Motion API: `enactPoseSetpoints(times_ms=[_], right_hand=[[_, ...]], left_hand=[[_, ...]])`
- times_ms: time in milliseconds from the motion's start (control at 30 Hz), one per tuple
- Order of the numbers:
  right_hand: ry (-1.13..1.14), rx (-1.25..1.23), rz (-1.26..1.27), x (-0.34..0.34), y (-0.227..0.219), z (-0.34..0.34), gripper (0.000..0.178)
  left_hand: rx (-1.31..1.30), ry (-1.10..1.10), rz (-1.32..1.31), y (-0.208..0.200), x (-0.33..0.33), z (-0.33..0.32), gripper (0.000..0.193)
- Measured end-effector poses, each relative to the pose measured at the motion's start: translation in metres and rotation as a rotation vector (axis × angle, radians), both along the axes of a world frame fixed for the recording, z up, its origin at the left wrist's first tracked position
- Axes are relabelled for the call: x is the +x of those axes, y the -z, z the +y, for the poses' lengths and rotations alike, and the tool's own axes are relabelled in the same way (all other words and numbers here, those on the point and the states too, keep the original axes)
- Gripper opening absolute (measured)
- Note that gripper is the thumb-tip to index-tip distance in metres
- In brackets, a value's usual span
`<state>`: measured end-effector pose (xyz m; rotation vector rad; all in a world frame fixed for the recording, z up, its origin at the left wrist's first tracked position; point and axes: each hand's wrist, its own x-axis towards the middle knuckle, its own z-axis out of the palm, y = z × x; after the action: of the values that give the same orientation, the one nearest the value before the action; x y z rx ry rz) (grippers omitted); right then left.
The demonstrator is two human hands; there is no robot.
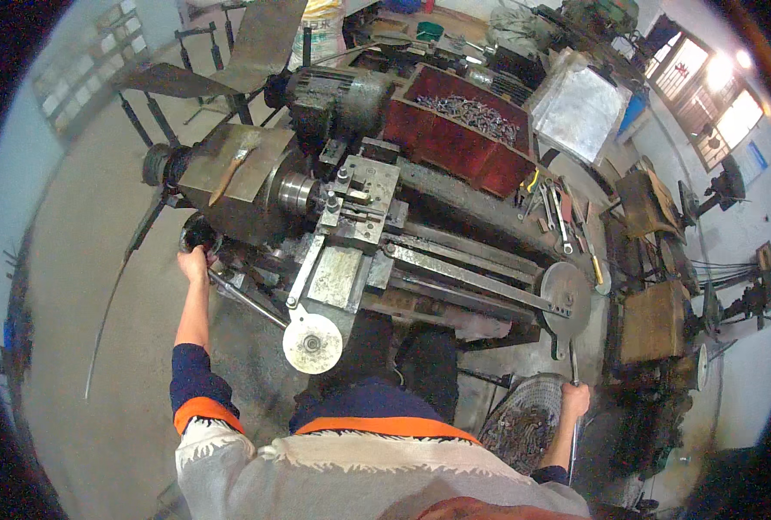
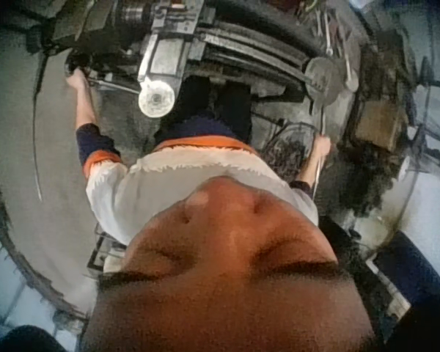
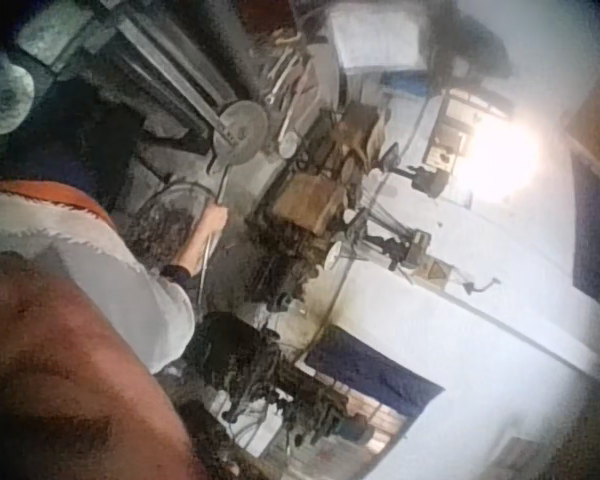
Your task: The person operates a metal lathe, repeatedly loading small cylindrical metal pieces into the chuck, machining them, and removing the finished parts. The person uses a long metal rod to assist with loading and unloading the workpieces.
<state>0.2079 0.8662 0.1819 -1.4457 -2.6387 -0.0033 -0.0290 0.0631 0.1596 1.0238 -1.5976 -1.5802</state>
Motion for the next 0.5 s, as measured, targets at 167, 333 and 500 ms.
enactPoseSetpoints(times_ms=[167,333,500], right_hand=[[-0.220,0.165,-0.145,-0.014,0.014,0.088,0.040],[-0.099,0.025,-0.186,-0.056,0.005,0.131,0.041],[-0.084,0.061,-0.167,-0.038,0.016,0.123,0.039]], left_hand=[[-0.041,0.130,-0.181,0.028,-0.002,-0.051,0.020],[0.006,0.220,-0.050,0.026,0.054,-0.053,0.016],[0.045,-0.111,-0.004,0.016,0.158,-0.033,0.018]])
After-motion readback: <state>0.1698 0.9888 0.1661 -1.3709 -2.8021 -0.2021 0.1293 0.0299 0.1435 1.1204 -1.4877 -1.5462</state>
